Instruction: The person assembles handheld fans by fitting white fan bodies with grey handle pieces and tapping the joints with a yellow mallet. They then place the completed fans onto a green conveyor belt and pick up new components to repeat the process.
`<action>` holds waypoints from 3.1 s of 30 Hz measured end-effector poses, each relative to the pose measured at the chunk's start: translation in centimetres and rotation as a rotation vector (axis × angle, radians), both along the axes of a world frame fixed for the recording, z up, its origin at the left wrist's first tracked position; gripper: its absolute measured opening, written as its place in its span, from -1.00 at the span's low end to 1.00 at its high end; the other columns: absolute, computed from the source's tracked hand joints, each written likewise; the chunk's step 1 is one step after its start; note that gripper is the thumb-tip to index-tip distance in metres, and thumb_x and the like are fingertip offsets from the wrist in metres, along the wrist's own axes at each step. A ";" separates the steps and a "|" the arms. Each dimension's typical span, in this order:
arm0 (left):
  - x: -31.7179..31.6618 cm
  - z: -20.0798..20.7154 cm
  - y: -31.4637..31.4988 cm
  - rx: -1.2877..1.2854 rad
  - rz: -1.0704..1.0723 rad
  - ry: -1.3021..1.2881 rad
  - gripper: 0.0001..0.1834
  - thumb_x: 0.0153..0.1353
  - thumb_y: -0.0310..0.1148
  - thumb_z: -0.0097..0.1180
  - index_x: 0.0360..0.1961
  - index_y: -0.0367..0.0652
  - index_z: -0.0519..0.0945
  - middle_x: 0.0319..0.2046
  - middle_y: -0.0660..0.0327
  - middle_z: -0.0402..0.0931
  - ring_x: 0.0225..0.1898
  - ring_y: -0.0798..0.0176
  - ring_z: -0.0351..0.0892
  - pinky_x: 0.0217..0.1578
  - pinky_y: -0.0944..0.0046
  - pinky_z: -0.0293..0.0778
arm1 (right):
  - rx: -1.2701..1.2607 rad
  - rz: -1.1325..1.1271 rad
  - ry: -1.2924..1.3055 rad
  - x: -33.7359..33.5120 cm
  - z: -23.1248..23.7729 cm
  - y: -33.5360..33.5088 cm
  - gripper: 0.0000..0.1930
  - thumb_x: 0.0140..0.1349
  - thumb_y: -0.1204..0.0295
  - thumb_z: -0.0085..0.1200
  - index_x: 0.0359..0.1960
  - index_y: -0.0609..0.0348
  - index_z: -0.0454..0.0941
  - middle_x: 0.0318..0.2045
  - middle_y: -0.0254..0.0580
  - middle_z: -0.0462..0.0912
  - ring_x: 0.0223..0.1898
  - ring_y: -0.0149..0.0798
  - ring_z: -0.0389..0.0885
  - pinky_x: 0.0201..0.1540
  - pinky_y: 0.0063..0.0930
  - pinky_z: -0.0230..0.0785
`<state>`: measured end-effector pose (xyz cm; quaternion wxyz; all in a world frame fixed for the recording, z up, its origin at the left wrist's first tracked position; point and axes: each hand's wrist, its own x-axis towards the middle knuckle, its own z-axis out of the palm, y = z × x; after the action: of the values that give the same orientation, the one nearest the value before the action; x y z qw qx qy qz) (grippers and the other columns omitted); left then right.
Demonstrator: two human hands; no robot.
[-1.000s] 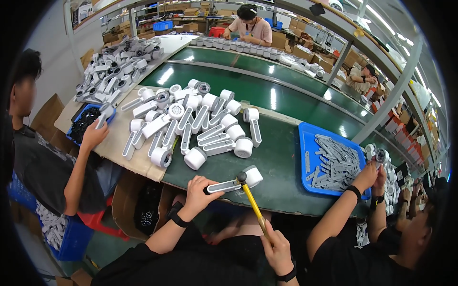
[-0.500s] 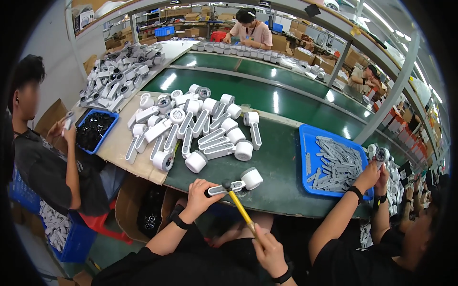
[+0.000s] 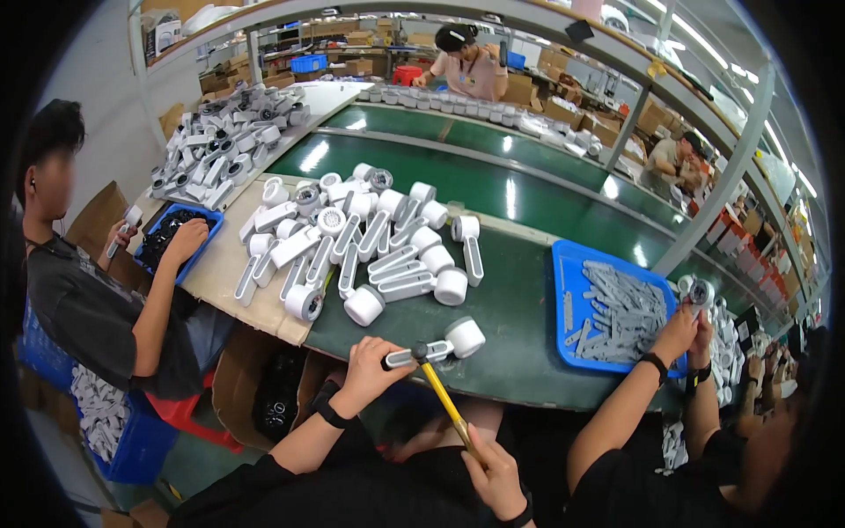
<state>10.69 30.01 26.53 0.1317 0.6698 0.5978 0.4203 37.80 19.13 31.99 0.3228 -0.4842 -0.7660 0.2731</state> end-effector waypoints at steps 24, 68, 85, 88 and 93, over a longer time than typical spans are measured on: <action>-25.1 3.0 -0.1 0.383 0.803 0.198 -0.63 0.24 -0.44 0.14 0.09 -0.19 0.58 -0.19 -0.07 0.57 -0.13 -0.12 0.54 -0.10 0.01 0.44 | -0.092 -0.201 0.582 -0.8 -1.8 -1.8 -0.48 0.36 0.58 0.05 0.36 0.22 0.30 -0.56 -0.48 0.44 -0.64 -0.63 0.25 -0.61 -0.69 0.11; 5.7 1.2 4.8 -0.027 -0.286 -0.174 -0.47 0.11 -0.45 0.30 0.13 -0.20 0.44 -0.14 -0.06 0.62 -0.08 -0.16 0.62 -0.08 0.07 0.52 | -0.252 -0.350 0.476 3.6 -2.8 -1.6 -0.44 0.16 0.61 0.20 0.25 0.30 0.42 -0.45 -0.14 0.55 -0.47 -0.31 0.54 -0.40 -0.52 0.36; 3.5 0.9 3.5 0.028 -0.252 -0.220 -0.73 0.02 -0.43 0.34 -0.24 -0.26 0.60 -0.32 0.03 0.56 -0.21 -0.08 0.55 -0.17 0.05 0.47 | 0.193 -0.189 0.072 0.7 2.1 0.0 -0.44 0.18 0.63 0.16 0.27 0.19 0.41 -0.52 -0.12 0.42 -0.54 -0.18 0.43 -0.43 -0.39 0.33; 3.5 0.5 3.7 0.085 -0.261 -0.208 -0.70 0.00 -0.42 0.38 -0.21 -0.23 0.63 -0.32 0.04 0.58 -0.26 -0.06 0.58 -0.23 0.11 0.50 | 0.082 -0.166 0.002 0.6 1.6 0.8 -0.45 0.18 0.61 0.16 0.26 0.18 0.42 -0.51 -0.10 0.44 -0.50 -0.17 0.47 -0.39 -0.38 0.35; 2.9 -0.7 3.0 0.068 -0.134 -0.183 -0.67 -0.08 -0.29 0.45 -0.25 -0.12 0.68 -0.34 0.17 0.61 -0.15 0.04 0.53 -0.08 0.10 0.39 | -0.038 -0.117 -0.105 0.5 2.8 0.9 -0.44 0.17 0.62 0.15 0.27 0.22 0.41 -0.50 -0.08 0.46 -0.48 -0.21 0.49 -0.36 -0.41 0.35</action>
<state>13.56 33.04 25.86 0.1904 0.6713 0.5225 0.4900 38.30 20.02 34.84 0.2883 -0.5478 -0.7470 0.2426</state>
